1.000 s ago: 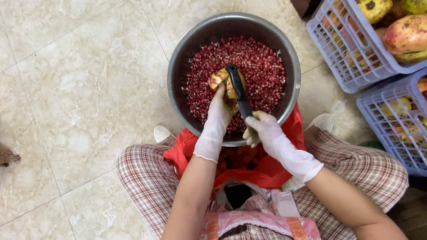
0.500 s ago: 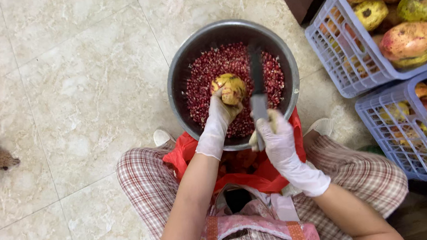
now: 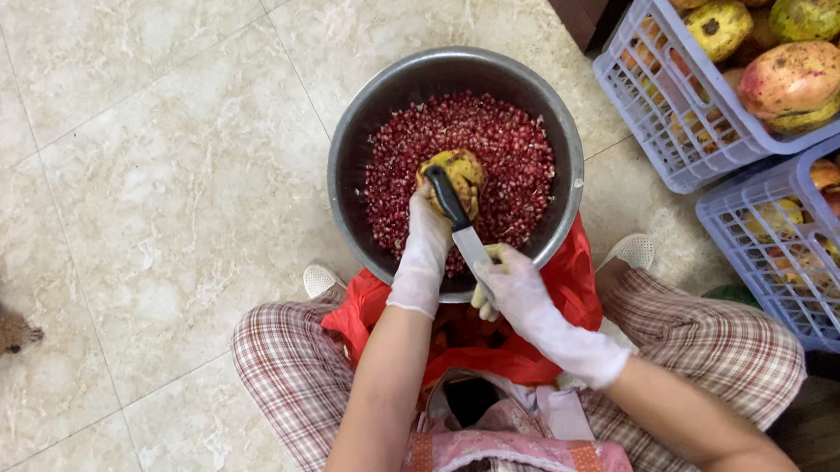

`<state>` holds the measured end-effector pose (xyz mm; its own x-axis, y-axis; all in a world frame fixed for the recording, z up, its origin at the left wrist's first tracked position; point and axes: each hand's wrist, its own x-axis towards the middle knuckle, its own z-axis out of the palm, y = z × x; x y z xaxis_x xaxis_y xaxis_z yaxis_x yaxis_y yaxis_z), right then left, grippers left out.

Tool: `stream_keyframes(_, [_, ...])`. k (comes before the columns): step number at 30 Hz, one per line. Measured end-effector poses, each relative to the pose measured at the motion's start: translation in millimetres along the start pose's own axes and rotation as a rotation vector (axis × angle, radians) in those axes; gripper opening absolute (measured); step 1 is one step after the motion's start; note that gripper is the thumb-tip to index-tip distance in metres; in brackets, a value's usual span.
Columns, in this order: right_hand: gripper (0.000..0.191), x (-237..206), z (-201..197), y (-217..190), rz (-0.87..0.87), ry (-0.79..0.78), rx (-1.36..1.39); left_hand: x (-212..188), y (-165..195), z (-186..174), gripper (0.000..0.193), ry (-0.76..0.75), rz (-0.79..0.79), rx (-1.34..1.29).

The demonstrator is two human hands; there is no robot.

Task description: The person sits on the floor and uses a knife to cut open pomegranates, then separates the seeds from the rind by hand. The seeds are collected in a metal bowl, and the rinds are discarded into a red bag.

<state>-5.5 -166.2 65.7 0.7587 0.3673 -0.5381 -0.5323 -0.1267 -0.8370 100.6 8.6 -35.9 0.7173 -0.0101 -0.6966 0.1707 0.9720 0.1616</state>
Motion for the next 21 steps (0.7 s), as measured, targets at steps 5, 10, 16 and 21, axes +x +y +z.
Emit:
stream_keyframes(5, [0.028,3,-2,1,-0.503,0.061,-0.045,4,-2,-2,0.050,-0.092,-0.016,-0.055])
stream_keyframes(10, [0.030,6,-6,0,-0.222,0.088,0.022,0,-1,3,0.051,-0.045,-0.060,-0.155])
stream_keyframes(16, [0.029,8,-9,0,-0.091,0.082,0.027,-13,-4,12,0.041,-0.041,0.042,-0.037])
stream_keyframes(21, [0.033,10,-10,-2,-0.238,0.069,0.129,-6,0,0,0.043,-0.174,-0.032,0.003])
